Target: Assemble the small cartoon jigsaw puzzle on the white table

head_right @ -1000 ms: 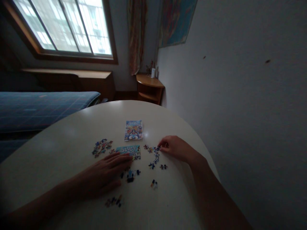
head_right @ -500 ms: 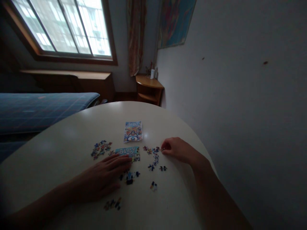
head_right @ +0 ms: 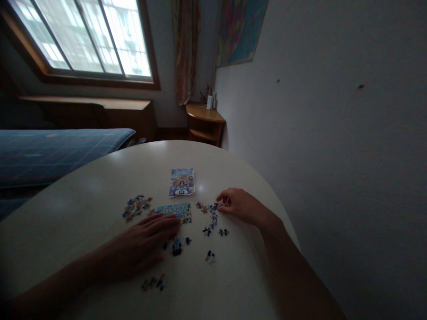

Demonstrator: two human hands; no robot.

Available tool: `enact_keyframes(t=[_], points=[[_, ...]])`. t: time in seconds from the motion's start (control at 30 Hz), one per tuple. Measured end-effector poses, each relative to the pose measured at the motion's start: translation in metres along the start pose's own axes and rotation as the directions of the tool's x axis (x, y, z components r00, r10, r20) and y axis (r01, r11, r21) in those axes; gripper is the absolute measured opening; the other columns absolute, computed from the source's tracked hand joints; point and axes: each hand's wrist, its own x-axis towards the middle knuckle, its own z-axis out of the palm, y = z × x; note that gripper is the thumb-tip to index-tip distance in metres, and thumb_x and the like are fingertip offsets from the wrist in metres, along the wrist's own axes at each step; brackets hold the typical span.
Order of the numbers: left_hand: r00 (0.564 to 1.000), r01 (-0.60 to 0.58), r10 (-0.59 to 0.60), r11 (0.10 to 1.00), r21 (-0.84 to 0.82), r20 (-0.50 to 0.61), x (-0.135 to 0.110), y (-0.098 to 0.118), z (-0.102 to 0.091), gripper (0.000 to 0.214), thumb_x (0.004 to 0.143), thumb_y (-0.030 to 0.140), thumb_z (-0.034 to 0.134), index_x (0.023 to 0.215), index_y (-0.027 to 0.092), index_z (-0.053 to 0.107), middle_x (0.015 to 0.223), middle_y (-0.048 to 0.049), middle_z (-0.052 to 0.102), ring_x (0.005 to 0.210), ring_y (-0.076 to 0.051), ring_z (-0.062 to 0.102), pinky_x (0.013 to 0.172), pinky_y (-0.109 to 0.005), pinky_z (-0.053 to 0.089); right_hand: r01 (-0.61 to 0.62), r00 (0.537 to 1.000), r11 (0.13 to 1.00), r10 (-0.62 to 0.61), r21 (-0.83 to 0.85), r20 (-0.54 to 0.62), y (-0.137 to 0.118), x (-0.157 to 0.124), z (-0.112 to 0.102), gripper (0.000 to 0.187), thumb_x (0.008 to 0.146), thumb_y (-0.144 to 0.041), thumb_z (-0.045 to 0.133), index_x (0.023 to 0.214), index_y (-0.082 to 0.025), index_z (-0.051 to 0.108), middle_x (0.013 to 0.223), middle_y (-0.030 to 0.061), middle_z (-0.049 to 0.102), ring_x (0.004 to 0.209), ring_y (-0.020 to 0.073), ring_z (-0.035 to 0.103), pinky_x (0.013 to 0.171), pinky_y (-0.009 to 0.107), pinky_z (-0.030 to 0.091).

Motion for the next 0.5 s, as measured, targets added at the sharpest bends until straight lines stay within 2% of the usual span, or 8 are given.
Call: enact_keyframes(t=[0.23,0.37,0.5], points=[[1.0,-0.01,0.009,1.0,-0.025,-0.014,0.001,0.0,-0.002,0.054,0.098,0.034,0.051,0.149,0.023,0.036,0.155,-0.0094,0.04,0.141,-0.029,0.039,0.119,-0.049,0.03,0.031,0.999,1.0,-0.031,-0.001,0.02,0.0,0.0,0.001,0.023,0.081,-0.03,0.07,0.101,-0.019,0.075,0.094,0.0075,0.068,0.082,0.0183,0.063,0.077,0.029,0.048],[0.999,-0.022,0.02,0.999,-0.05,-0.027,0.001,0.0,-0.003,0.054,0.098,0.034,0.051,0.149,0.023,0.036,0.154,-0.0098,0.041,0.141,-0.029,0.04,0.118,-0.049,0.031,-0.04,0.997,0.999,0.038,0.031,0.069,0.004,-0.003,-0.003,0.035,0.076,-0.027,0.074,0.109,-0.018,0.072,0.101,0.0082,0.07,0.088,0.0196,0.064,0.08,0.03,0.049],[1.0,-0.017,0.016,0.999,-0.048,-0.027,0.001,0.0,-0.003,0.055,0.097,0.034,0.052,0.149,0.024,0.036,0.154,-0.0093,0.041,0.14,-0.029,0.04,0.119,-0.048,0.03,-0.077,0.995,0.996,0.074,0.043,0.072,0.009,-0.004,-0.004,0.031,0.075,-0.026,0.074,0.105,-0.016,0.072,0.096,0.0078,0.071,0.085,0.0195,0.065,0.078,0.029,0.049]])
